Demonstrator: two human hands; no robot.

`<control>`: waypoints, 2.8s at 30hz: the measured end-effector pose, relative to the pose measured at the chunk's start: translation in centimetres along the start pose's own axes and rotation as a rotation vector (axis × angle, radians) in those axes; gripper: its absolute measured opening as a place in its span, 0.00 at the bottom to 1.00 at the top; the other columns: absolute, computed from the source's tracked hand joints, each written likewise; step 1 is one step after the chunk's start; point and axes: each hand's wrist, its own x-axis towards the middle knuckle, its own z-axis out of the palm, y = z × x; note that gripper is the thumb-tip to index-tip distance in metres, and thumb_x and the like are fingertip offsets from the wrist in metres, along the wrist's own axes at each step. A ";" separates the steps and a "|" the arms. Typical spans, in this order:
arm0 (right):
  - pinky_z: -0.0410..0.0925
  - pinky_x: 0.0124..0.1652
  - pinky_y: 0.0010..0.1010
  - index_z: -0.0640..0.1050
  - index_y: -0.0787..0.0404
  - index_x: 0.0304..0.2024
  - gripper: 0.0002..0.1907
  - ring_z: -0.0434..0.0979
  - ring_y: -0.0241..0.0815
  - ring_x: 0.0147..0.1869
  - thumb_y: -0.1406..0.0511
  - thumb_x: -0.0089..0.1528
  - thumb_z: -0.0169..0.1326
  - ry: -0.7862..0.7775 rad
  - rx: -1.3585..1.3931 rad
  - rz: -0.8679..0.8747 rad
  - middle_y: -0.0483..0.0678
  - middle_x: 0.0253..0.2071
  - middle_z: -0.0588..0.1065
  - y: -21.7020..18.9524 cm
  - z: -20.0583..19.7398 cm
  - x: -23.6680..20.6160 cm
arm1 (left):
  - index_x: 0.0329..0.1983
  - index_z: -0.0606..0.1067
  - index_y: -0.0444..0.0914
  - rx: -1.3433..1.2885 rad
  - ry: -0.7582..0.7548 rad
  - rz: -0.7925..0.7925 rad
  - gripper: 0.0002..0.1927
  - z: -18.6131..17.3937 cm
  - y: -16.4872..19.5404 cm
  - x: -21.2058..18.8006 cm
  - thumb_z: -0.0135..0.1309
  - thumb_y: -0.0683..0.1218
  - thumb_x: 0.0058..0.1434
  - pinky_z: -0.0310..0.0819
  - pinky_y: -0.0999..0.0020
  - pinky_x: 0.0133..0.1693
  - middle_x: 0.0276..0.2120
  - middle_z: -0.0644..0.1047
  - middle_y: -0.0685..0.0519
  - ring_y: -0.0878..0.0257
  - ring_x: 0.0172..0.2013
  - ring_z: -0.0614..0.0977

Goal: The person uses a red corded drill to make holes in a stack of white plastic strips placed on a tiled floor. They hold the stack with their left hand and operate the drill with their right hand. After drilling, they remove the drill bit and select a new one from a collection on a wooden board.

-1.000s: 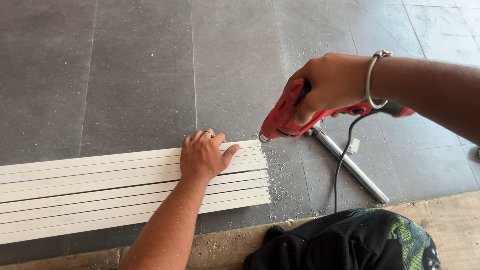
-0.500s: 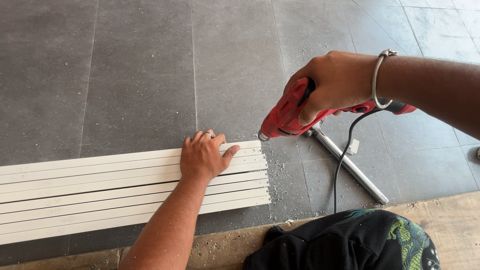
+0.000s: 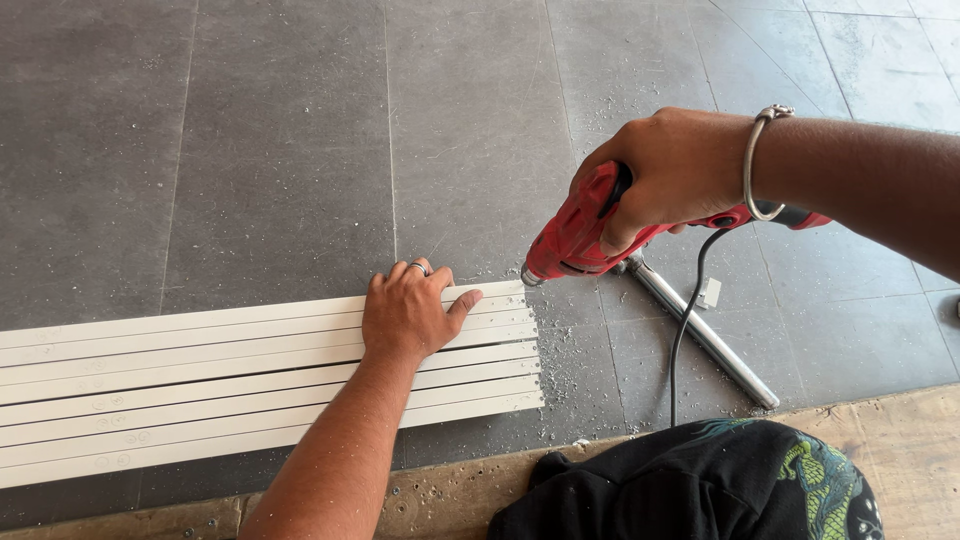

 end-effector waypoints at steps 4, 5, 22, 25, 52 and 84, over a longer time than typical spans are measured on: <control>0.78 0.37 0.31 0.79 0.41 0.61 0.33 0.84 0.39 0.31 0.54 0.51 0.67 0.002 0.013 -0.001 0.47 0.34 0.85 -0.1 0.1 0.0 | 0.45 0.80 0.47 -0.012 0.038 0.010 0.33 -0.1 0.0 0.0 0.43 0.76 0.61 0.70 0.56 0.46 0.36 0.78 0.54 0.60 0.43 0.79; 0.78 0.37 0.31 0.80 0.41 0.60 0.33 0.84 0.39 0.31 0.54 0.51 0.67 0.004 0.011 -0.006 0.47 0.34 0.85 -0.1 0.1 0.0 | 0.45 0.80 0.47 -0.006 0.013 0.003 0.33 -0.2 0.0 -0.1 0.43 0.76 0.62 0.71 0.57 0.46 0.36 0.78 0.54 0.60 0.43 0.79; 0.75 0.45 0.36 0.81 0.38 0.57 0.29 0.83 0.39 0.41 0.56 0.50 0.66 0.026 -0.154 -0.108 0.41 0.38 0.83 -2.3 -0.8 -0.7 | 0.45 0.80 0.46 0.020 -0.010 -0.006 0.33 -0.3 0.0 0.0 0.43 0.76 0.63 0.71 0.57 0.47 0.38 0.78 0.53 0.60 0.45 0.79; 0.74 0.47 0.37 0.83 0.39 0.52 0.26 0.84 0.42 0.43 0.59 0.49 0.64 0.054 -0.295 -0.142 0.44 0.37 0.84 -3.6 -1.4 -0.9 | 0.46 0.80 0.47 0.011 0.004 0.008 0.33 -0.3 0.0 0.0 0.43 0.76 0.63 0.72 0.57 0.46 0.37 0.79 0.53 0.59 0.44 0.79; 0.77 0.56 0.29 0.61 0.24 0.71 0.42 0.87 0.27 0.48 0.57 0.57 0.62 -0.297 -0.253 -0.049 0.27 0.50 0.83 -0.3 1.2 2.7 | 0.41 0.82 0.42 -0.237 -0.032 0.116 0.31 -0.2 -0.8 0.6 0.39 0.69 0.69 0.70 0.49 0.48 0.43 0.80 0.46 0.53 0.45 0.79; 0.69 0.71 0.32 0.56 0.22 0.70 0.44 0.82 0.27 0.61 0.55 0.58 0.64 -0.417 -0.514 0.064 0.24 0.57 0.78 -3.1 -0.5 3.7 | 0.38 0.83 0.42 -0.215 -0.007 0.133 0.29 -0.1 -0.4 0.7 0.43 0.67 0.69 0.69 0.50 0.47 0.46 0.81 0.47 0.54 0.46 0.79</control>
